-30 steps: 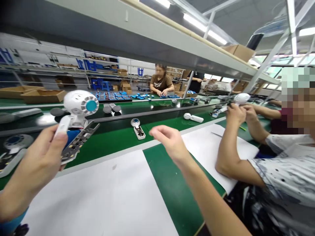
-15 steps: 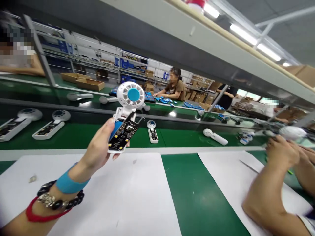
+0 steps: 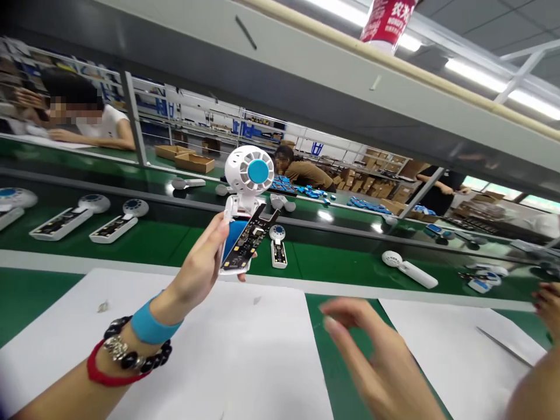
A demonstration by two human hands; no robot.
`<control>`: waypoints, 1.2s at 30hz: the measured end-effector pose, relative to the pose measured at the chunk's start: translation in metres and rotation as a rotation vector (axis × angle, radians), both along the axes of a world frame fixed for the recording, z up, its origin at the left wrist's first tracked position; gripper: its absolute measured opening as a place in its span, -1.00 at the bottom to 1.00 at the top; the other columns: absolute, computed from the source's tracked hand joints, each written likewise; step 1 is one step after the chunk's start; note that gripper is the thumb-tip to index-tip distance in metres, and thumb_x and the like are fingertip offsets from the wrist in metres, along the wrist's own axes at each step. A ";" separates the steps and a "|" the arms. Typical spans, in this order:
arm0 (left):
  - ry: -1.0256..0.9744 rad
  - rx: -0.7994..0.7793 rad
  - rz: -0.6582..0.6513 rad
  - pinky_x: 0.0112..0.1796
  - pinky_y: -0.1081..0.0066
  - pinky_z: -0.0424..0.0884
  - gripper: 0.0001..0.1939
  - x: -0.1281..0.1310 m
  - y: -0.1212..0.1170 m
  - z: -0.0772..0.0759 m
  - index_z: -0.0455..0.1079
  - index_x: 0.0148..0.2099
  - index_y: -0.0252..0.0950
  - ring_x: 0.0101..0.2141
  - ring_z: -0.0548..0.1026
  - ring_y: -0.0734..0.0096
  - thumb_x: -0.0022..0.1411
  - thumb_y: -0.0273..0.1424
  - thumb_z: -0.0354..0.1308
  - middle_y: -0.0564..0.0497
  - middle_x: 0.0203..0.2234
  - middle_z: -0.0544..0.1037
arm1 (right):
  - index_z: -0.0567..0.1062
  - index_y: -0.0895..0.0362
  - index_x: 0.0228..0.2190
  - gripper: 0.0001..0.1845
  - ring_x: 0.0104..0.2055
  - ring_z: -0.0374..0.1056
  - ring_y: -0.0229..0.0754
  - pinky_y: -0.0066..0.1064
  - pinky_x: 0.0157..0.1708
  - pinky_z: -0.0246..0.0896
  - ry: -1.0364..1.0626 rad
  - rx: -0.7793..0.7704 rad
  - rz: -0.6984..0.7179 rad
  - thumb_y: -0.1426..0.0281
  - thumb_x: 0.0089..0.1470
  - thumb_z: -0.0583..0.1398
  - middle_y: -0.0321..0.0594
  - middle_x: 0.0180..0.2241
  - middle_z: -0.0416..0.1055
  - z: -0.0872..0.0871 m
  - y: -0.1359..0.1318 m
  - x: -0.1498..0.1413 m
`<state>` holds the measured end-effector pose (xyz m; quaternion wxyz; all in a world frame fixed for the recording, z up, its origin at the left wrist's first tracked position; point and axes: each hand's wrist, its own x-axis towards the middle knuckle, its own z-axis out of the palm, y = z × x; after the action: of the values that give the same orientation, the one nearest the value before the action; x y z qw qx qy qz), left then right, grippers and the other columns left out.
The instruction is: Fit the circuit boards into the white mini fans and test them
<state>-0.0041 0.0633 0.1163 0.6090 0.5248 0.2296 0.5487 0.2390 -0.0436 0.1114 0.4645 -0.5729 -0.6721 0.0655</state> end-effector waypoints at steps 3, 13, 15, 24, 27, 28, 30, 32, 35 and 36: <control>-0.013 -0.033 -0.069 -0.63 0.43 0.48 -0.60 -0.005 0.001 0.000 0.21 0.13 -0.14 -0.36 0.53 0.23 0.35 -0.07 -0.03 -0.04 -0.24 0.49 | 0.47 0.02 -0.04 -0.59 -0.28 0.50 -0.14 -0.33 -0.28 0.48 0.239 -0.068 0.244 0.14 0.11 0.30 -0.15 -0.17 0.54 0.008 0.050 -0.050; 0.132 -0.129 -0.161 -0.67 0.41 0.46 -0.63 -0.001 0.009 -0.014 0.31 0.07 -0.20 -0.49 0.52 0.26 0.37 -0.10 -0.01 -0.05 -0.33 0.53 | 0.57 0.08 -0.47 -0.81 -0.56 0.32 -0.32 -0.49 -0.56 0.34 0.503 0.033 0.384 0.24 0.02 0.39 -0.33 -0.55 0.42 0.019 0.093 -0.073; 0.173 -0.150 -0.130 -0.71 0.42 0.40 -0.61 0.004 0.012 -0.018 0.33 0.03 -0.21 -0.53 0.51 0.25 0.36 -0.06 -0.04 -0.03 -0.39 0.52 | 0.57 0.07 -0.47 -0.81 -0.54 0.33 -0.30 -0.46 -0.55 0.34 0.487 0.034 0.357 0.24 0.03 0.39 -0.32 -0.53 0.43 0.015 0.093 -0.071; 0.193 -0.201 -0.080 -0.70 0.44 0.38 -0.62 0.015 0.015 -0.027 0.30 0.03 -0.19 -0.38 0.58 0.17 0.41 -0.10 -0.18 -0.03 -0.30 0.53 | 0.54 0.09 -0.50 -0.84 -0.55 0.26 -0.31 -0.45 -0.56 0.20 0.379 0.063 0.289 0.38 0.11 0.32 -0.35 -0.54 0.37 0.012 0.103 -0.079; 0.192 -0.182 -0.057 -0.69 0.44 0.41 -0.64 0.014 0.015 -0.029 0.31 0.02 -0.19 -0.37 0.58 0.16 0.41 -0.11 -0.14 -0.02 -0.35 0.52 | 0.53 0.09 -0.49 -0.84 -0.53 0.26 -0.30 -0.46 -0.55 0.18 0.291 0.076 0.275 0.37 0.13 0.29 -0.34 -0.54 0.36 0.013 0.102 -0.077; 0.187 -0.177 -0.055 -0.68 0.44 0.42 -0.65 0.014 0.016 -0.030 0.31 0.03 -0.20 -0.37 0.58 0.16 0.42 -0.11 -0.13 -0.02 -0.35 0.52 | 0.53 0.09 -0.48 -0.84 -0.52 0.27 -0.29 -0.46 -0.54 0.18 0.261 0.072 0.275 0.37 0.14 0.28 -0.34 -0.53 0.37 0.013 0.101 -0.077; 0.182 -0.162 -0.054 -0.68 0.44 0.42 -0.63 0.013 0.017 -0.033 0.30 0.03 -0.21 -0.37 0.59 0.16 0.41 -0.09 -0.12 -0.03 -0.34 0.53 | 0.53 0.09 -0.47 -0.85 -0.49 0.30 -0.28 -0.45 -0.50 0.22 0.221 0.064 0.284 0.38 0.15 0.27 -0.33 -0.51 0.40 0.012 0.100 -0.078; 0.185 -0.134 -0.042 -0.68 0.44 0.41 -0.59 0.012 0.017 -0.035 0.31 0.04 -0.21 -0.40 0.58 0.18 0.40 -0.04 -0.11 -0.03 -0.36 0.53 | 0.53 0.09 -0.45 -0.86 -0.46 0.34 -0.26 -0.44 -0.45 0.28 0.203 0.073 0.304 0.37 0.16 0.26 -0.33 -0.47 0.43 0.012 0.099 -0.081; 0.199 -0.036 0.009 -0.70 0.47 0.34 -0.40 0.010 0.017 -0.039 0.32 0.07 -0.24 -0.57 0.49 0.31 0.34 0.14 -0.14 0.03 -0.50 0.46 | 0.52 0.08 -0.40 -0.87 -0.43 0.36 -0.27 -0.45 -0.40 0.32 0.164 0.131 0.343 0.35 0.19 0.25 -0.33 -0.43 0.45 0.011 0.097 -0.085; 0.196 0.029 0.036 -0.71 0.48 0.30 -0.31 0.009 0.017 -0.040 0.31 0.08 -0.25 -0.64 0.43 0.38 0.27 0.23 -0.11 0.05 -0.54 0.43 | 0.52 0.08 -0.40 -0.88 -0.43 0.36 -0.28 -0.46 -0.39 0.31 0.139 0.163 0.369 0.36 0.20 0.24 -0.33 -0.43 0.45 0.010 0.097 -0.086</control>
<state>0.0047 0.0801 0.0765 0.5659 0.5805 0.2898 0.5088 0.1530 0.0534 0.1216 0.5346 -0.3948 -0.7351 0.1340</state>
